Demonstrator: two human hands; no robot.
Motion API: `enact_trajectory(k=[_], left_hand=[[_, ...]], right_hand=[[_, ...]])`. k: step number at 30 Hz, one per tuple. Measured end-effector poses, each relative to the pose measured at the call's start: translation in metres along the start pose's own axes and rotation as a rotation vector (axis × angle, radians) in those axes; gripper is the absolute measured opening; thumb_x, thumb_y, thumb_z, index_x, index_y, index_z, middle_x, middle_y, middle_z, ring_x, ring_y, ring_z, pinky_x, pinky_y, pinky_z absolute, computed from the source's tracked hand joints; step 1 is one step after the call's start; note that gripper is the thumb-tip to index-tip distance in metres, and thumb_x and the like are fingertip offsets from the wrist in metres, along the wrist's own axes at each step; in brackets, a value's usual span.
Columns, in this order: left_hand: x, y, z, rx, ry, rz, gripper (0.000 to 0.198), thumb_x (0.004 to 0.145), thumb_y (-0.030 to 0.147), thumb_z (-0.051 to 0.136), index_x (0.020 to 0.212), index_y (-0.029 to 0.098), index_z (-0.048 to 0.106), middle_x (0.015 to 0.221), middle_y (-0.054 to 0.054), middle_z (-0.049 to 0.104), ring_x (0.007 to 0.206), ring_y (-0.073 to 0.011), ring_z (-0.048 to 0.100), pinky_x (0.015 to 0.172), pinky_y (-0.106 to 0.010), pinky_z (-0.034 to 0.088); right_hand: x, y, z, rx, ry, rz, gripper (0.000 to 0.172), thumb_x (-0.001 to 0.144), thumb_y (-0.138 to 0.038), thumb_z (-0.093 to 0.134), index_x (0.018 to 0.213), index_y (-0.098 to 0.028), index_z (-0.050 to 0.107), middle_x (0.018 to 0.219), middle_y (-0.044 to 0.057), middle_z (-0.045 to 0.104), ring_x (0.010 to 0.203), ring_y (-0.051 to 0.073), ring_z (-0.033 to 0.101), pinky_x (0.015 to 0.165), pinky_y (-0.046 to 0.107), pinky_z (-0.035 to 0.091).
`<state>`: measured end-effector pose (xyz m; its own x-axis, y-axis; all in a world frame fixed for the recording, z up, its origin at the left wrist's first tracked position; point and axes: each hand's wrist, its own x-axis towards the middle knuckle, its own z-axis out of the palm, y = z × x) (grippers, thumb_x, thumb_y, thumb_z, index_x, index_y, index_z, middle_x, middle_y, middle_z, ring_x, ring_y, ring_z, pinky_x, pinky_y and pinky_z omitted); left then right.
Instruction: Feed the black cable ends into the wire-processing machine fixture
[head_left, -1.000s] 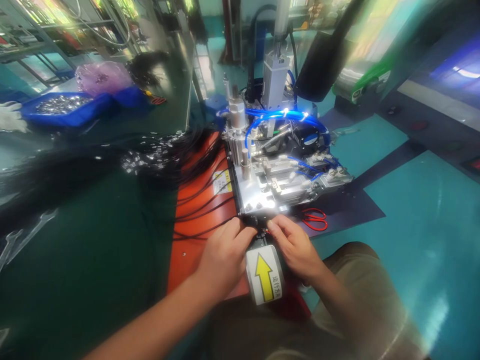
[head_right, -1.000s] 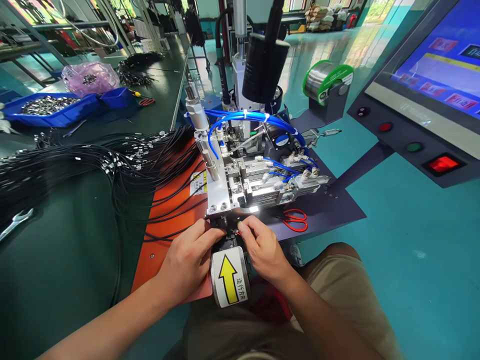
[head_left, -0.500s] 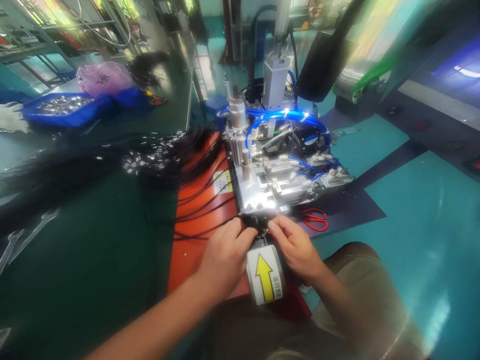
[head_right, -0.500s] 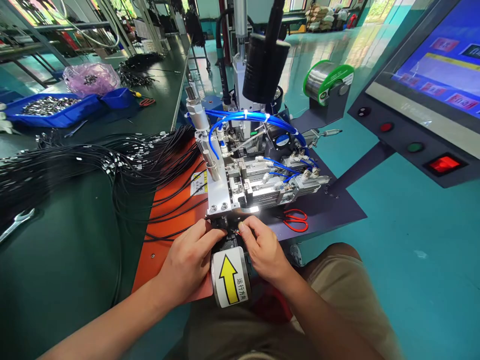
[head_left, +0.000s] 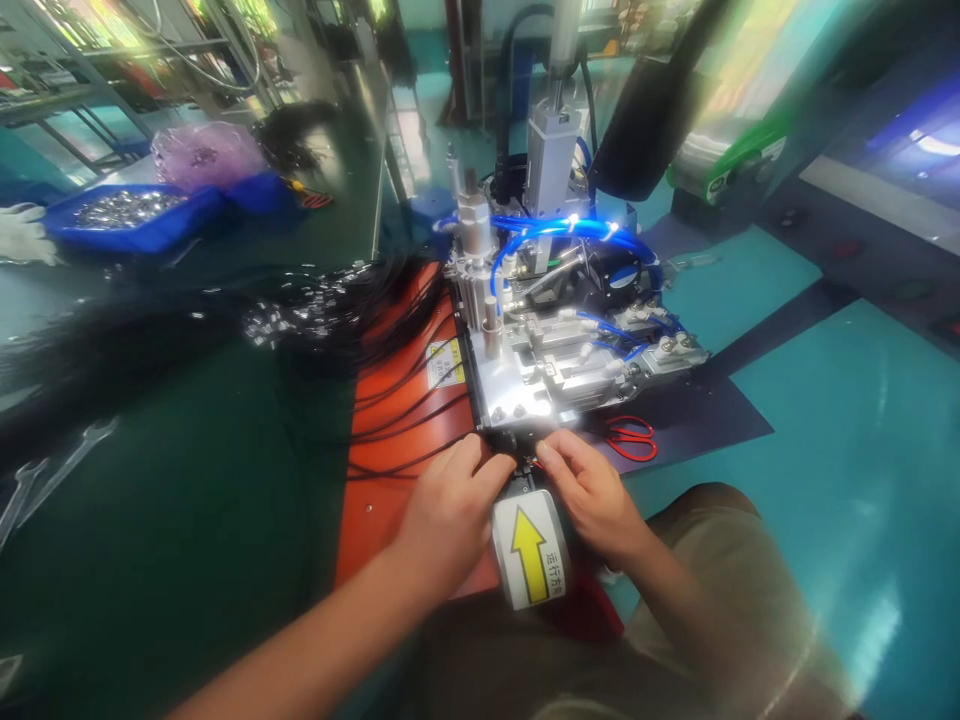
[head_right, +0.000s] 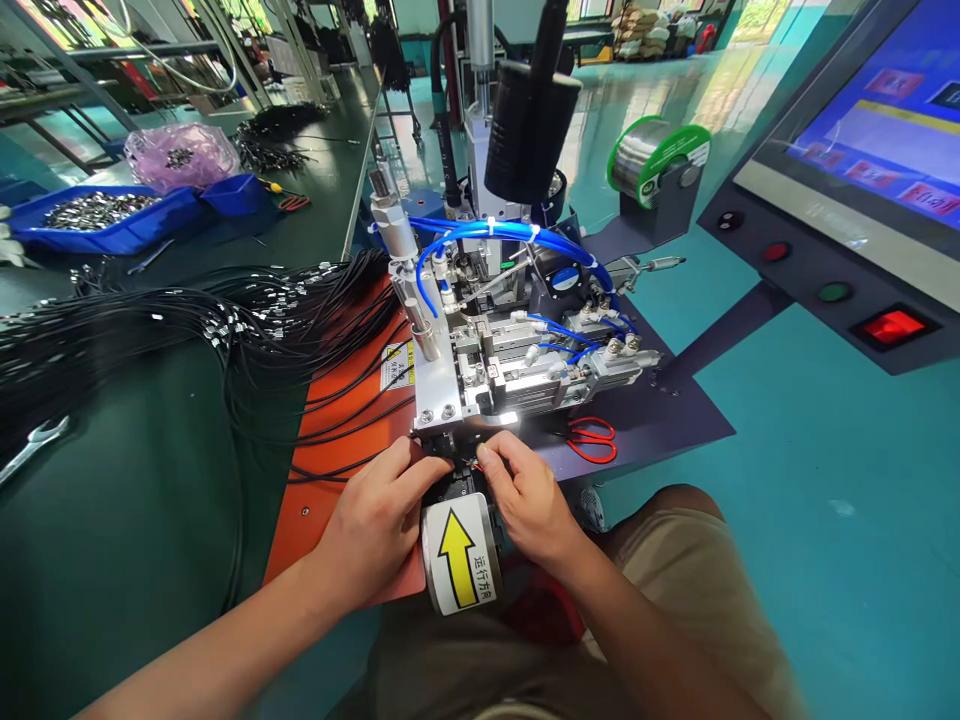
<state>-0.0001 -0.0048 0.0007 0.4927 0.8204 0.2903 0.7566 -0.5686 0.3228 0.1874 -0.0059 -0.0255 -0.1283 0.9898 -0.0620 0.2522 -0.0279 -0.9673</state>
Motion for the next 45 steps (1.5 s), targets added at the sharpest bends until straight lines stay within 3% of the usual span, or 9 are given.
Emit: enact_trajectory(k=[16, 27, 39, 45], left_hand=[[0.001, 0.002, -0.001, 0.094, -0.088, 0.022, 0.024, 0.093, 0.010, 0.043, 0.095, 0.017, 0.067, 0.087, -0.008, 0.053, 0.082, -0.0206, 0.054, 0.074, -0.032, 0.048], [0.002, -0.001, -0.006, 0.209, -0.087, 0.153, 0.018, 0.092, 0.011, 0.045, 0.089, 0.018, 0.060, 0.084, -0.005, 0.051, 0.070, -0.0189, 0.047, 0.059, -0.031, 0.038], [0.003, -0.007, -0.006, 0.188, -0.084, 0.219, 0.015, 0.094, 0.013, 0.048, 0.093, 0.017, 0.062, 0.083, -0.004, 0.053, 0.069, -0.0179, 0.045, 0.059, -0.032, 0.034], [0.003, -0.008, -0.007, 0.152, -0.048, 0.279, 0.027, 0.096, 0.015, 0.045, 0.119, 0.017, 0.059, 0.084, -0.003, 0.055, 0.067, -0.0174, 0.046, 0.058, -0.032, 0.036]], right_hand=[[0.002, 0.003, 0.001, -0.065, 0.019, -0.035, 0.029, 0.100, -0.038, 0.045, 0.076, -0.020, 0.049, 0.070, -0.004, 0.047, 0.067, 0.012, 0.044, 0.063, 0.024, 0.037], [0.002, 0.002, 0.002, -0.110, 0.041, -0.044, 0.028, 0.099, -0.035, 0.046, 0.075, -0.021, 0.049, 0.069, -0.004, 0.048, 0.065, 0.012, 0.045, 0.062, 0.024, 0.037], [0.002, 0.000, 0.002, -0.132, 0.055, -0.045, 0.027, 0.098, -0.033, 0.046, 0.074, -0.021, 0.048, 0.067, -0.004, 0.048, 0.064, 0.012, 0.045, 0.061, 0.024, 0.037], [0.002, 0.001, 0.004, -0.137, 0.066, -0.044, 0.026, 0.098, -0.033, 0.046, 0.075, -0.021, 0.049, 0.068, -0.004, 0.049, 0.064, 0.013, 0.046, 0.061, 0.024, 0.037]])
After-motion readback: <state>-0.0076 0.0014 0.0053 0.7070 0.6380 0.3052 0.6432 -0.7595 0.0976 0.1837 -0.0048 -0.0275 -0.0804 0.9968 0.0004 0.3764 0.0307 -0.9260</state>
